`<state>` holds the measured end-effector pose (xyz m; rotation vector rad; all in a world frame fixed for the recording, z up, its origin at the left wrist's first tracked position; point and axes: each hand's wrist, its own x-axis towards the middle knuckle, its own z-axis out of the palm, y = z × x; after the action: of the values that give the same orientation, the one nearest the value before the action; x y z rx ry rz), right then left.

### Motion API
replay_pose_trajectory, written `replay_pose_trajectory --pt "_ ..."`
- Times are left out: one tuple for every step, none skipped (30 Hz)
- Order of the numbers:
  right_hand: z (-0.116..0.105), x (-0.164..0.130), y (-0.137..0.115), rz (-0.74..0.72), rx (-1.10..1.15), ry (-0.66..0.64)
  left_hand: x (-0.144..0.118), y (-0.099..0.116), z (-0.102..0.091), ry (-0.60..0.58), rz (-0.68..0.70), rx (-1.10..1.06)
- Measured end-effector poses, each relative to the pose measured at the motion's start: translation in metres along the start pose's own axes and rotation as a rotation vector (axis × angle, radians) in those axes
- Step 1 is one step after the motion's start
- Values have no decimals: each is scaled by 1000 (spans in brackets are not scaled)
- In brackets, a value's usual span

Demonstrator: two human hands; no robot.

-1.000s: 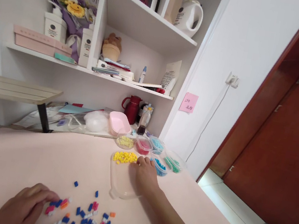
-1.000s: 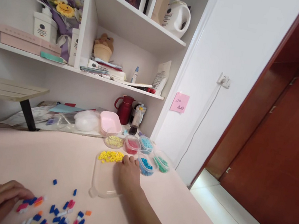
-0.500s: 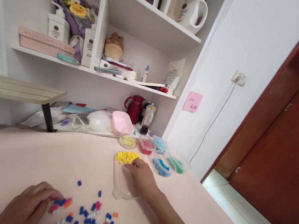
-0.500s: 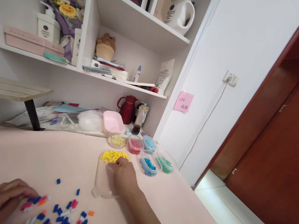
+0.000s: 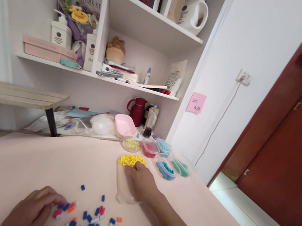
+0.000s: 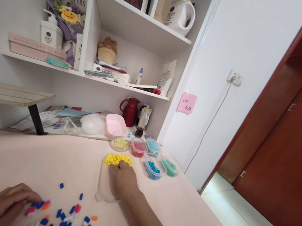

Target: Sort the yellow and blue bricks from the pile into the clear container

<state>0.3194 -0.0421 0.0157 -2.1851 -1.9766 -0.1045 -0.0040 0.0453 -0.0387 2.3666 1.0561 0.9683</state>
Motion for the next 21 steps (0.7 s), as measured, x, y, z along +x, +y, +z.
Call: replay_pose_trajectory --pt "1 0 1 -2 10 8 0 -4 1 -17 6 5" --pt "2 -1 2 -4 23 17 1 -8 1 -31 9 9" --pt "3 -1 3 -6 37 28 1 -10 2 -41 10 11" --pt "4 -1 5 -9 52 40 1 -11 2 -47 10 12" --pt "4 -2 6 -12 70 53 1 -11 1 -50 9 13" --pt "5 -2 8 -18 89 65 1 -10 0 -51 8 14" --pt "4 -3 9 -28 109 74 2 -7 -1 -52 6 14" --pt "3 -4 10 -41 130 82 2 -3 -3 -54 3 14" --pt "1 -6 11 -58 152 88 2 1 -5 -55 -5 15" --pt "-1 -9 11 -79 174 91 2 7 -7 -61 -16 17" --pt "-5 -12 11 -105 194 92 2 12 -10 -66 -28 19" --pt "-8 -15 11 -138 221 84 3 18 -12 -74 -39 22" --pt "-12 -20 11 -173 255 64 3 23 -14 -80 -48 24" --pt "-16 -24 11 -208 296 30 3 27 -16 -72 -58 24" --pt "-20 -28 11 -232 340 -17 3 30 -18 -61 -71 24" --pt "-22 -32 10 -240 370 -63 3 33 -19 -46 -86 22" --pt "-24 -35 10 -236 389 -105 2 35 -20 -31 -106 21" --pt "-25 -38 10 -222 394 -139 1 37 -20 -23 -125 22" --pt "-26 -40 9 -206 388 -159 0 38 -21 -18 -143 24" --pt "-26 -41 9 -194 381 -170 0 39 -21 -18 -158 24" --pt "-25 -41 9 -186 377 -173 -1 40 -21 -19 -172 25"
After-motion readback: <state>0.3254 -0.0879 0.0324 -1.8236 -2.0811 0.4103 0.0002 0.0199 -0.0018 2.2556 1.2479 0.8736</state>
